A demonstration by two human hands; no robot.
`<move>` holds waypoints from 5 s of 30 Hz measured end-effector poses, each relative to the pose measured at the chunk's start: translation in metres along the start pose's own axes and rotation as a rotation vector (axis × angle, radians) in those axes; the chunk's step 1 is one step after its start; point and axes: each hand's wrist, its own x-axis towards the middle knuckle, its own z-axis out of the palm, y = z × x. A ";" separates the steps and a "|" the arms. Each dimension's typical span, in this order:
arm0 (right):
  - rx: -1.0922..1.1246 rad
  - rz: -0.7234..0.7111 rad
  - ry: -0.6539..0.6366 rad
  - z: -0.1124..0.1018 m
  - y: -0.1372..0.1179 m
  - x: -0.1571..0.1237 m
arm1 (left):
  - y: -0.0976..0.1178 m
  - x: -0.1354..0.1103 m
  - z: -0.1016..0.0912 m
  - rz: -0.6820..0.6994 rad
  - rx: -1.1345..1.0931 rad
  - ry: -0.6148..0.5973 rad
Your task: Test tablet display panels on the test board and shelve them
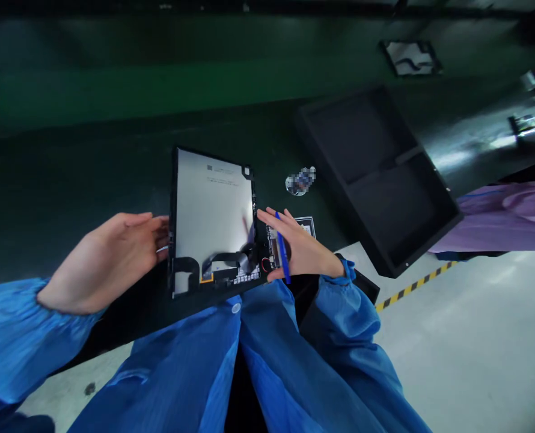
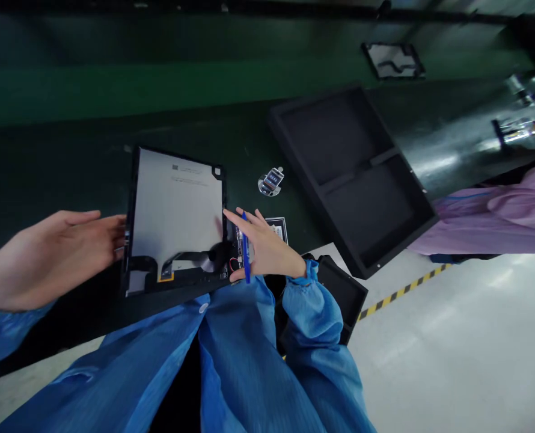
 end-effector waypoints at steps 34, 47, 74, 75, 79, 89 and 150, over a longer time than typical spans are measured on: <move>-0.306 0.106 0.890 0.019 0.032 -0.035 | -0.016 0.013 0.033 -0.803 -1.021 0.508; -0.413 0.080 0.725 0.020 0.031 -0.032 | -0.059 0.004 0.039 -0.616 -0.784 0.577; 0.205 0.253 0.657 0.078 -0.064 0.020 | -0.045 -0.002 0.053 -0.585 -1.332 0.291; 0.219 0.239 0.665 0.079 -0.064 0.019 | -0.044 -0.002 0.053 -0.572 -1.335 0.304; 0.201 0.247 0.662 0.081 -0.064 0.016 | -0.043 -0.002 0.053 -0.554 -1.341 0.319; -0.232 0.225 0.754 -0.015 -0.045 0.053 | -0.052 -0.007 0.060 -0.586 -1.256 0.221; 0.397 -0.192 0.294 -0.034 -0.012 0.101 | -0.032 -0.012 0.056 -0.651 -1.213 0.043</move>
